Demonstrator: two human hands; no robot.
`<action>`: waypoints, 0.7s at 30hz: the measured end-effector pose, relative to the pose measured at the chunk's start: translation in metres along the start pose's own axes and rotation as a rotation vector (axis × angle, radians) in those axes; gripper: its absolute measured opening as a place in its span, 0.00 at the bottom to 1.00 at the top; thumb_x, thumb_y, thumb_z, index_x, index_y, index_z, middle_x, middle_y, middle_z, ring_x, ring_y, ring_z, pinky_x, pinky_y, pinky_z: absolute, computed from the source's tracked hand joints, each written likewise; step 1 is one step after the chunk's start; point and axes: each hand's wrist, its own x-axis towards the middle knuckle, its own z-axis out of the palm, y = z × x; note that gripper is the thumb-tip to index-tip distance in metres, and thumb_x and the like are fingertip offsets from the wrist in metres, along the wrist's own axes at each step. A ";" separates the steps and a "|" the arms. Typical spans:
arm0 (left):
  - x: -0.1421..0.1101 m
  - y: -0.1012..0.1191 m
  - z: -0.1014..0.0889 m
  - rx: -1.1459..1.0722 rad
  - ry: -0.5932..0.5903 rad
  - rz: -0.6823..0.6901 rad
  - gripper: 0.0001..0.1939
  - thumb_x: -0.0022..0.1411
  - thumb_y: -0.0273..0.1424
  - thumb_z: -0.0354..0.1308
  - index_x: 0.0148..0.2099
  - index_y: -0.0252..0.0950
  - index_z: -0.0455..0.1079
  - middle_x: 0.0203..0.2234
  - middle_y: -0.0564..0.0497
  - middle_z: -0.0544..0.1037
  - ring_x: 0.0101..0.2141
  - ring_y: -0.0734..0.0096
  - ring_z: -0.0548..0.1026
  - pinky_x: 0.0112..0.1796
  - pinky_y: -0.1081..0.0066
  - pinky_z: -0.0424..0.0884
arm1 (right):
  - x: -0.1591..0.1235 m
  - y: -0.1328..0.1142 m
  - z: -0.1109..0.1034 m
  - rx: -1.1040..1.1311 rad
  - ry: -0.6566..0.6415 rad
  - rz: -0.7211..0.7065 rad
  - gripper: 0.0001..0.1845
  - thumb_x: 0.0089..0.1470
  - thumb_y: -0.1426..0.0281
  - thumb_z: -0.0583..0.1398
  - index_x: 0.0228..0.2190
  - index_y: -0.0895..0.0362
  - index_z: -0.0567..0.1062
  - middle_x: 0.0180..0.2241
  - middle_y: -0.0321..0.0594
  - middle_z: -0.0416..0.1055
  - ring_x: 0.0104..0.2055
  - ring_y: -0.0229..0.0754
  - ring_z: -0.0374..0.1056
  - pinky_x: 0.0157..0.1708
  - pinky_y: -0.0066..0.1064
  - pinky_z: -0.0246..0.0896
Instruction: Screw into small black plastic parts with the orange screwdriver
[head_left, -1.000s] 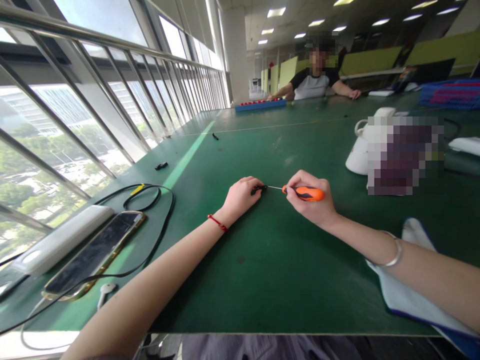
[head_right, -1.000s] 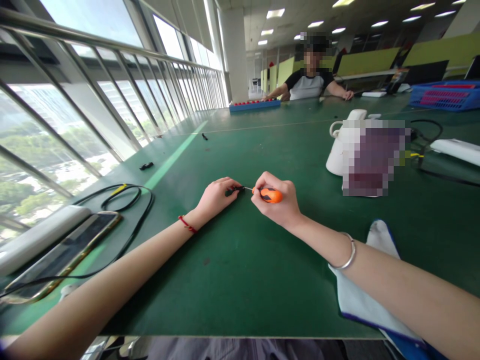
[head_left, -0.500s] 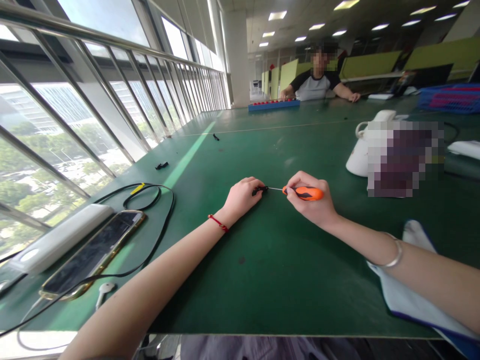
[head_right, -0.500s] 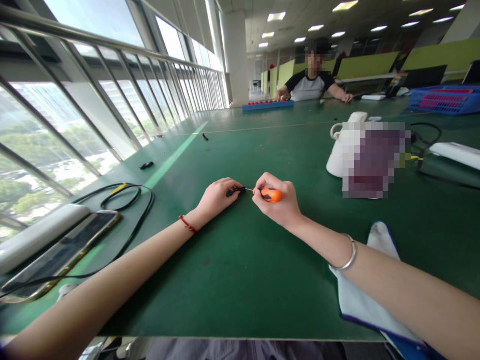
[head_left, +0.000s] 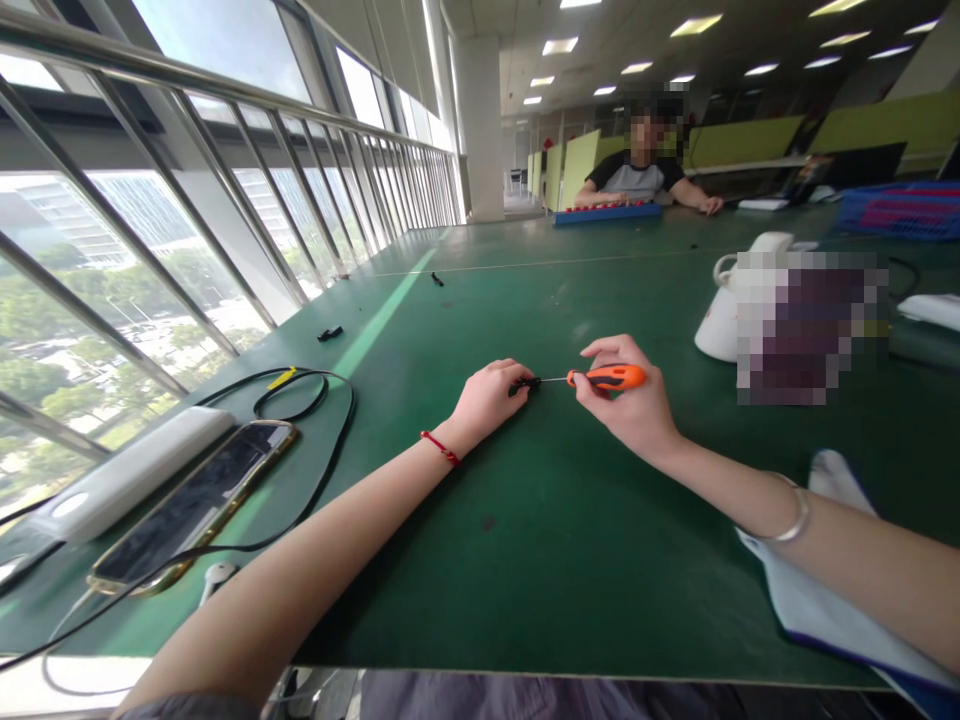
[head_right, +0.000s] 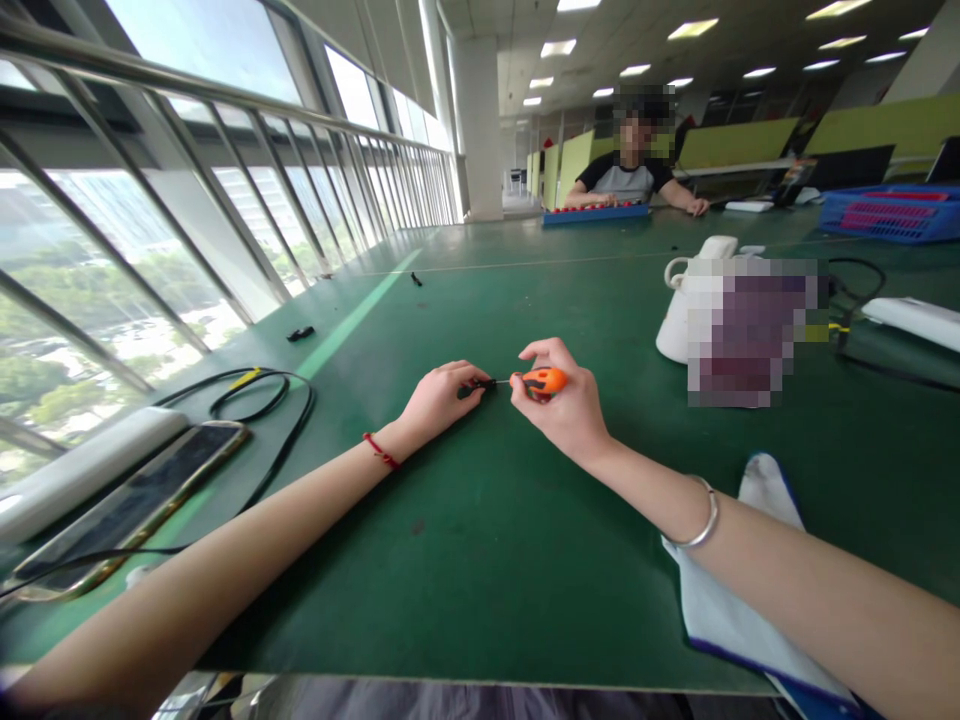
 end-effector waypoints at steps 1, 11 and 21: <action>0.000 0.000 0.000 -0.001 0.001 -0.001 0.12 0.58 0.26 0.52 0.42 0.38 0.74 0.38 0.50 0.78 0.39 0.66 0.75 0.40 0.70 0.71 | 0.000 0.000 0.000 0.016 0.010 -0.007 0.13 0.46 0.71 0.60 0.36 0.52 0.64 0.23 0.30 0.64 0.23 0.36 0.64 0.28 0.30 0.62; 0.001 0.001 0.000 -0.006 -0.008 0.003 0.12 0.58 0.26 0.52 0.42 0.37 0.74 0.38 0.50 0.77 0.39 0.66 0.75 0.40 0.70 0.71 | -0.003 -0.003 0.001 0.001 -0.019 -0.048 0.06 0.49 0.67 0.60 0.29 0.53 0.67 0.17 0.28 0.63 0.18 0.34 0.60 0.23 0.28 0.57; 0.001 0.000 0.001 -0.008 0.002 0.006 0.12 0.58 0.26 0.52 0.42 0.37 0.73 0.39 0.50 0.77 0.39 0.67 0.74 0.40 0.70 0.71 | -0.003 -0.001 0.000 -0.111 0.020 -0.105 0.08 0.47 0.65 0.63 0.29 0.52 0.68 0.17 0.29 0.64 0.22 0.38 0.62 0.34 0.35 0.62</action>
